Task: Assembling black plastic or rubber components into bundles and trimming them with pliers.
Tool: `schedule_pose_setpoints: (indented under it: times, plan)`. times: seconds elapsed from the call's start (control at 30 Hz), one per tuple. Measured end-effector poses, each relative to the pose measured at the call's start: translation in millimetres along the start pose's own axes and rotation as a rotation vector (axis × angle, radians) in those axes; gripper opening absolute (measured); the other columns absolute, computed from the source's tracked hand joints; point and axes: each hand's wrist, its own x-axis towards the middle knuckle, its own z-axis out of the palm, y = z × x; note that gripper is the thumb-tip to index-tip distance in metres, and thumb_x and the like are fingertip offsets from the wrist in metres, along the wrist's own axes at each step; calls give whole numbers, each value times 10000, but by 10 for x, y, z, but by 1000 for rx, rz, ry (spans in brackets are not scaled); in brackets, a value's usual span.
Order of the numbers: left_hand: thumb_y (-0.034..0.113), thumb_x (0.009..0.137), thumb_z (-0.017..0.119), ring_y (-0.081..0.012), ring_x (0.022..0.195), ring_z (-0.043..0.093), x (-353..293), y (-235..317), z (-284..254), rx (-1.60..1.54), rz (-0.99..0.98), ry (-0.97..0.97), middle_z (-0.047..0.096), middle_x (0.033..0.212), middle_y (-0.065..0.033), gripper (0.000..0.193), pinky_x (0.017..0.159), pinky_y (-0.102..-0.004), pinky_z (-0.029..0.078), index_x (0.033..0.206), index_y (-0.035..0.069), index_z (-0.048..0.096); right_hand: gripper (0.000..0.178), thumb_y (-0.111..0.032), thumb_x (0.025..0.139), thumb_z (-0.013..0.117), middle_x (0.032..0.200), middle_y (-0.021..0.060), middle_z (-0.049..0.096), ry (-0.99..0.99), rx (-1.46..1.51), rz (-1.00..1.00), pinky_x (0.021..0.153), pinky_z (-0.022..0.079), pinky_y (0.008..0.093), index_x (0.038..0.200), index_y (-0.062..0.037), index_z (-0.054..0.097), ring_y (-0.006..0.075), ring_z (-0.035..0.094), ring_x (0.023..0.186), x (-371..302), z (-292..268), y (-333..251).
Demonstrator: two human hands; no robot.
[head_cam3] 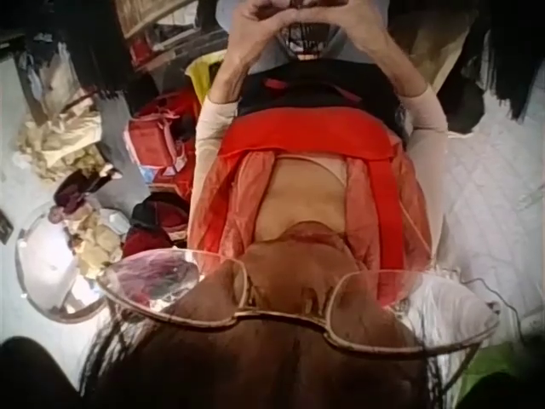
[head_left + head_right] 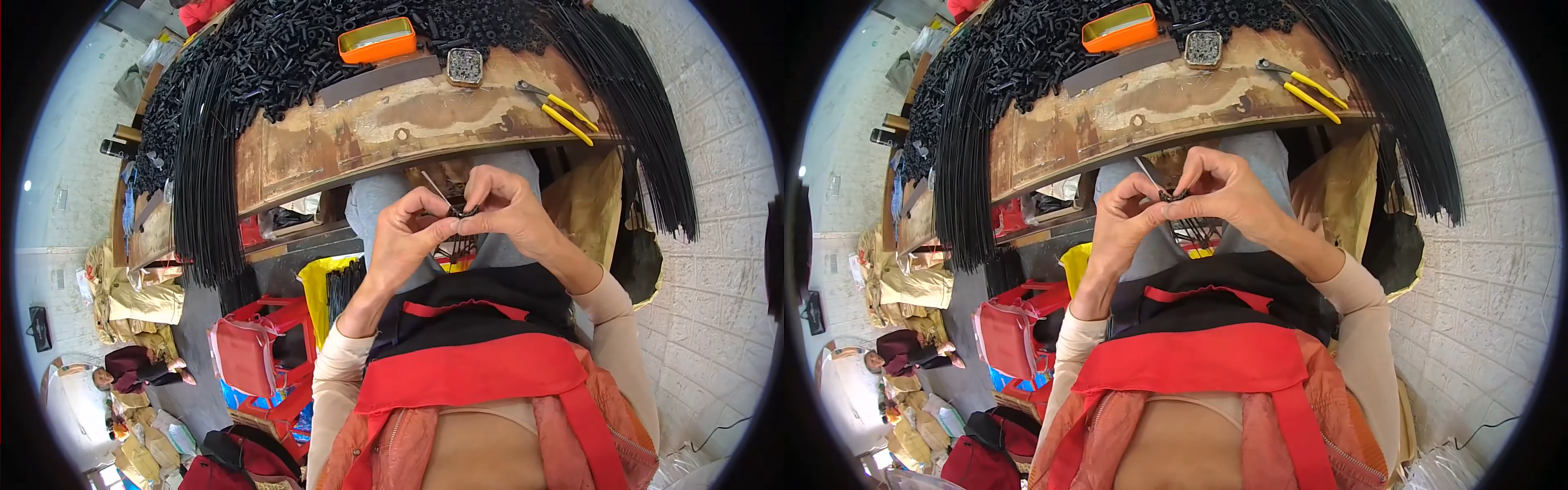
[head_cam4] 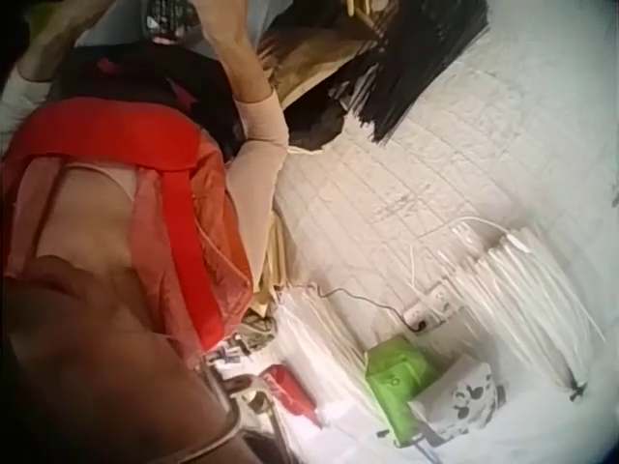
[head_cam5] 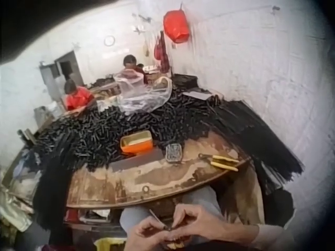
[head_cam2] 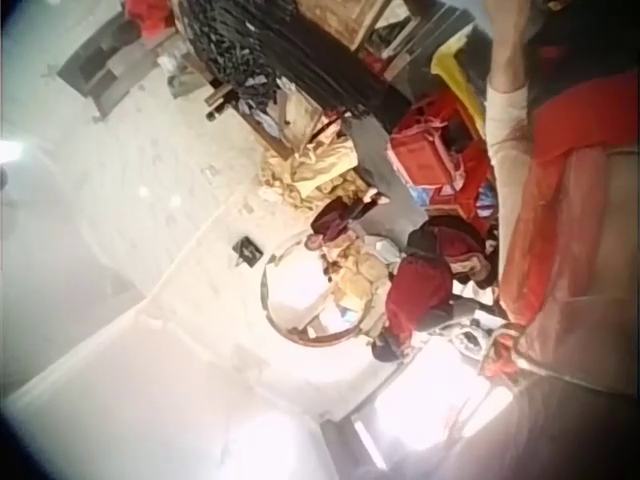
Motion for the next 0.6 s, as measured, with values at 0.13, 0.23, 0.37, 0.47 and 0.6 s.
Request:
schedule_pose_setpoints:
  times: [0.13, 0.23, 0.37, 0.47, 0.6]
  plan:
    - [-21, 824, 709, -81, 827, 590, -83, -50, 231, 144, 228, 213, 593, 896, -23, 148, 750, -234, 503, 877, 15, 575, 284, 97, 708, 744, 848, 21, 520, 103, 72, -267, 705, 419, 253, 829, -71, 548, 113, 512, 784, -29, 98, 98]
    - [-18, 804, 724, -113, 881, 586, -98, -1, 174, 37, 283, 189, 583, 933, -46, 165, 738, -248, 498, 868, 24, 578, 281, 93, 713, 745, 864, 35, 539, 10, 119, -260, 725, 430, 260, 826, -74, 549, 127, 528, 803, -29, 98, 36]
    - [49, 796, 756, -106, 787, 547, 20, 41, 4, -240, 85, -91, 541, 859, -19, 196, 729, -244, 467, 852, 45, 569, 281, 65, 714, 760, 868, 47, 560, -212, 203, -143, 741, 447, 265, 818, -82, 544, 141, 545, 827, 65, 2, -7]
    - [67, 795, 764, -103, 780, 534, 65, 37, -29, -359, 21, -199, 527, 841, -10, 214, 731, -247, 454, 856, 51, 559, 286, 65, 706, 762, 858, 50, 566, -294, 281, -115, 737, 461, 268, 815, -84, 543, 148, 559, 834, 103, -54, -33]
    - [-1, 786, 740, -120, 822, 548, 64, 43, 28, -238, 80, -157, 544, 868, -34, 209, 772, -259, 466, 854, 48, 548, 282, 94, 703, 738, 848, 55, 574, -186, 258, -163, 710, 462, 271, 813, -77, 542, 151, 565, 805, 66, -8, -72]
